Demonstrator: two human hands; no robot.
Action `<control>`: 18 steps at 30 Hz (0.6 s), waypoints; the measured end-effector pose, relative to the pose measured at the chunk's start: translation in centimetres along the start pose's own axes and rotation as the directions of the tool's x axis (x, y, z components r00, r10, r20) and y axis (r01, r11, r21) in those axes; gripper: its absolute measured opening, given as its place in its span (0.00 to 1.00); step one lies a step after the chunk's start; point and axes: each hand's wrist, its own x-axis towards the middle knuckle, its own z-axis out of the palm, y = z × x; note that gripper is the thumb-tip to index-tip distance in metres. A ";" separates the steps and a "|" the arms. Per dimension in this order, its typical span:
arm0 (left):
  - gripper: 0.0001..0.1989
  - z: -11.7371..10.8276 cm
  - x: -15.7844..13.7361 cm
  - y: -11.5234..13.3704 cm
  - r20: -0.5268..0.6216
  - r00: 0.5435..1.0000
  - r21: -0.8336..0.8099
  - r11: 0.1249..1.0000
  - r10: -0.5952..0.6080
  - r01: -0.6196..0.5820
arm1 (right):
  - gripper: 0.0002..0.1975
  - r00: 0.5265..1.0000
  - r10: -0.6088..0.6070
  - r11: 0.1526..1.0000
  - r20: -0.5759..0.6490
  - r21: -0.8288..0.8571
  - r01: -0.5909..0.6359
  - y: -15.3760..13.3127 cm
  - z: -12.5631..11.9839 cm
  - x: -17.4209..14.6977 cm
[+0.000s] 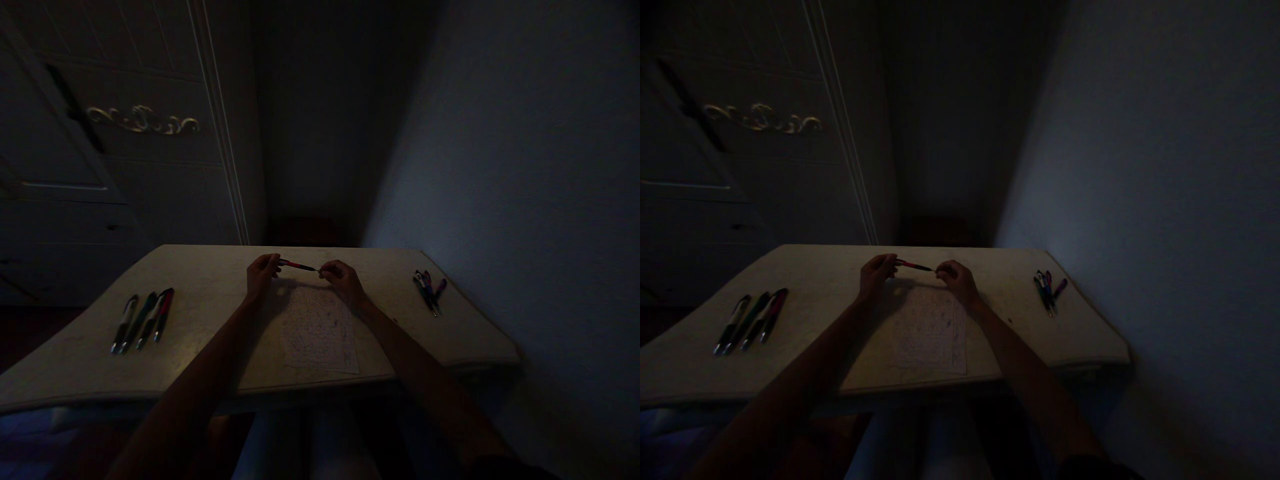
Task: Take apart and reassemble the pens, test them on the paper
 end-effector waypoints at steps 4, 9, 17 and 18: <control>0.22 0.0 -0.1 0.1 0.007 1.000 0.001 1.000 0.006 -0.006 | 0.10 1.000 0.019 1.000 0.002 -0.009 -0.019 0.0 0.0 -0.1; 0.22 0.1 -0.1 0.2 0.002 1.000 0.013 1.000 -0.001 0.001 | 0.10 0.998 0.056 0.998 -0.016 -0.018 -0.056 -0.3 0.0 -0.1; 0.22 0.2 -0.1 0.2 0.002 1.000 -0.004 1.000 0.002 -0.002 | 0.11 0.997 0.040 0.998 -0.062 -0.046 -0.043 -0.1 -0.1 -0.1; 0.22 0.2 -0.2 0.2 -0.001 1.000 0.000 1.000 0.001 -0.001 | 0.11 0.997 0.045 0.998 -0.064 -0.045 -0.047 -0.1 -0.1 -0.1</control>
